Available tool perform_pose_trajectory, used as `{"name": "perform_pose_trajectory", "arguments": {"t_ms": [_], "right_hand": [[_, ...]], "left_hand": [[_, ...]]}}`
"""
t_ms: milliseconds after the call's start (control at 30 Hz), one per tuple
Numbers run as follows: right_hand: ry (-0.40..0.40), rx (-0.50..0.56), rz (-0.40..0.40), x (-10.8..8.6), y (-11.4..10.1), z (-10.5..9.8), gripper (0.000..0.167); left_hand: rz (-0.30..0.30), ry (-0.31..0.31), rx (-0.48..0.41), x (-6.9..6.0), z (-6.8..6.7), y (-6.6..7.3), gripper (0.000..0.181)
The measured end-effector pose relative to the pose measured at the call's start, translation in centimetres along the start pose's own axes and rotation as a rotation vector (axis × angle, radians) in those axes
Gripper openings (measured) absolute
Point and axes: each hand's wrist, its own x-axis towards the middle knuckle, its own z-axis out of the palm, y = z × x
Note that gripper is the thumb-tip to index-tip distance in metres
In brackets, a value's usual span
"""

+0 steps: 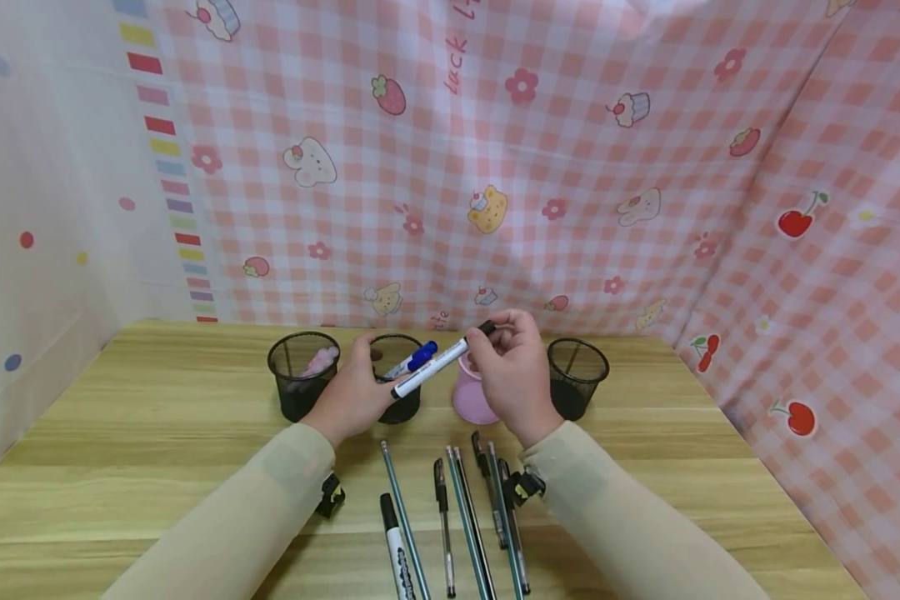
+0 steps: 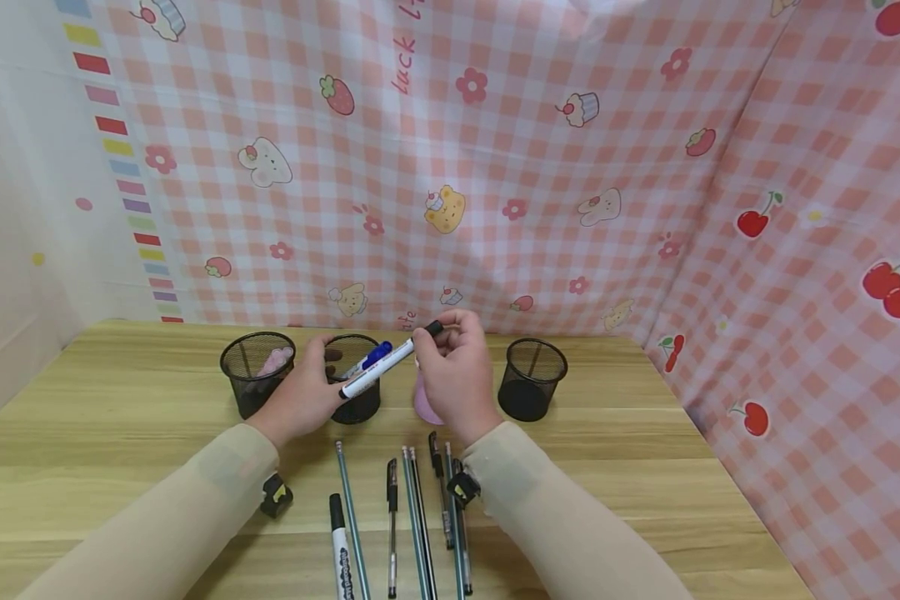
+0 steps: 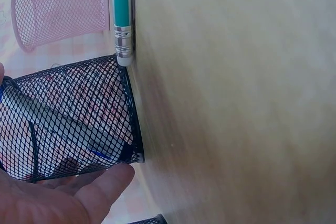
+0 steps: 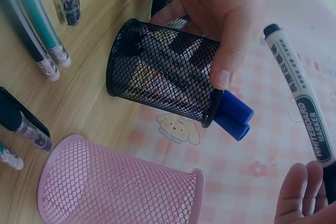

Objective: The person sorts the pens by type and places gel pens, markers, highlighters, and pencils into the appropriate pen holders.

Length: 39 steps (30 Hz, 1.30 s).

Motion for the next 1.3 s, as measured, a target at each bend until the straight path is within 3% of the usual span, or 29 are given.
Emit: {"name": "perform_pose_trajectory", "arguments": {"t_ms": [467, 1300], "right_hand": [[0.079, -0.013, -0.06, 0.0, 0.4, 0.4, 0.026], [0.071, -0.085, -0.117, -0.3, 2.2, 2.0, 0.024]], "left_hand": [[0.002, -0.01, -0.022, -0.1, 0.0, -0.1, 0.11], [-0.001, -0.007, -0.038, -0.2, -0.1, 0.1, 0.11]]}}
